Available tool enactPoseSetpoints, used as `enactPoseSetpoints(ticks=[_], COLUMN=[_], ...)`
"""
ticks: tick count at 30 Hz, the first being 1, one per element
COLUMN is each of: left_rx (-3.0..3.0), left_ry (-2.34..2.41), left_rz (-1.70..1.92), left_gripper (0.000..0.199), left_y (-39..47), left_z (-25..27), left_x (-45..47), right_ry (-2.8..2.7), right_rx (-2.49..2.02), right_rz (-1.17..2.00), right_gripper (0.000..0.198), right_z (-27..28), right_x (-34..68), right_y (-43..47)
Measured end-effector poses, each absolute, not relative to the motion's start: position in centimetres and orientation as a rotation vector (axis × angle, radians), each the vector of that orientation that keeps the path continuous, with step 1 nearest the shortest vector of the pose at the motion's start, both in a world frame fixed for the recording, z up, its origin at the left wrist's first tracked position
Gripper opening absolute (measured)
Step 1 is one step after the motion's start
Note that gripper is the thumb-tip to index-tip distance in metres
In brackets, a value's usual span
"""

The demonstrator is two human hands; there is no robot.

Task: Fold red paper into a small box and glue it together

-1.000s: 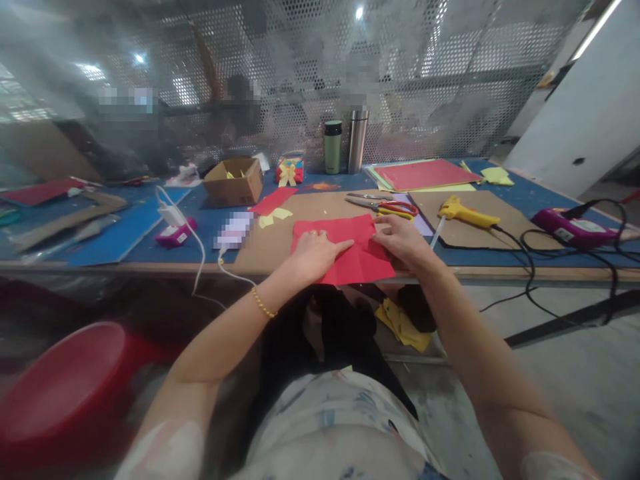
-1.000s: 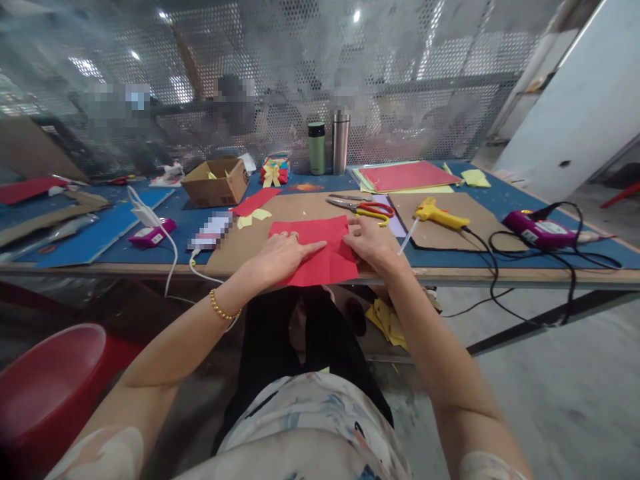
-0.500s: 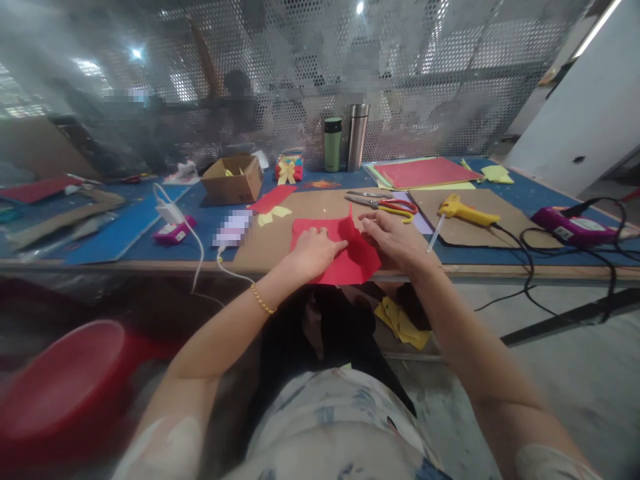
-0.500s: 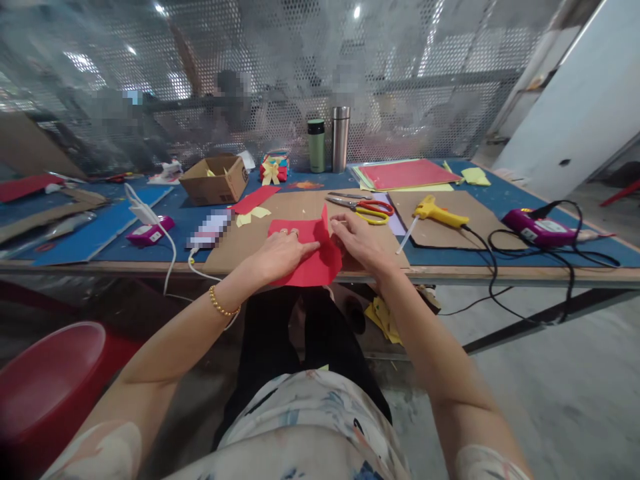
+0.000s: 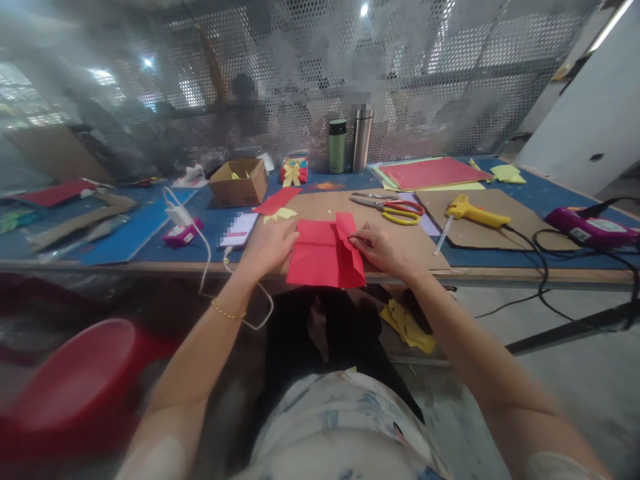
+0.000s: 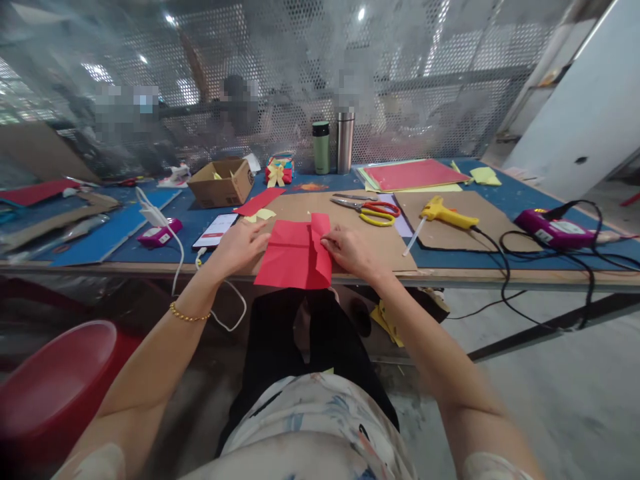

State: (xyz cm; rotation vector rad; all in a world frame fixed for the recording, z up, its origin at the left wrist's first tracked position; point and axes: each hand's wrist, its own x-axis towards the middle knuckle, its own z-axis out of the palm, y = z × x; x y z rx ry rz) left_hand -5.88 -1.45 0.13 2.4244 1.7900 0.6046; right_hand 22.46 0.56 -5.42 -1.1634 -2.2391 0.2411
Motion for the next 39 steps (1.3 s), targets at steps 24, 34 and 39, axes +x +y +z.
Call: enactPoseSetpoints(ticks=[24,34,39], left_rx=[1.813,1.669,1.700], left_ry=[1.768,1.512,1.441], left_rz=[0.793,1.020,0.963], left_gripper=[0.069,0.032,0.029], left_y=[-0.2,-1.2,-1.0], left_z=[-0.9,-0.7,-1.3], left_x=[-3.7,-2.2,-1.5], right_ry=[-2.560,-2.703,-2.694], right_rx=[-0.715,-0.783,-0.764], right_rz=[0.211,0.034,-0.003], right_gripper=[0.051,0.060,0.059], right_z=[-5.9,-4.9,-5.1], right_x=[20.4,19.9,19.9], right_y=[2.3,1.6,1.9])
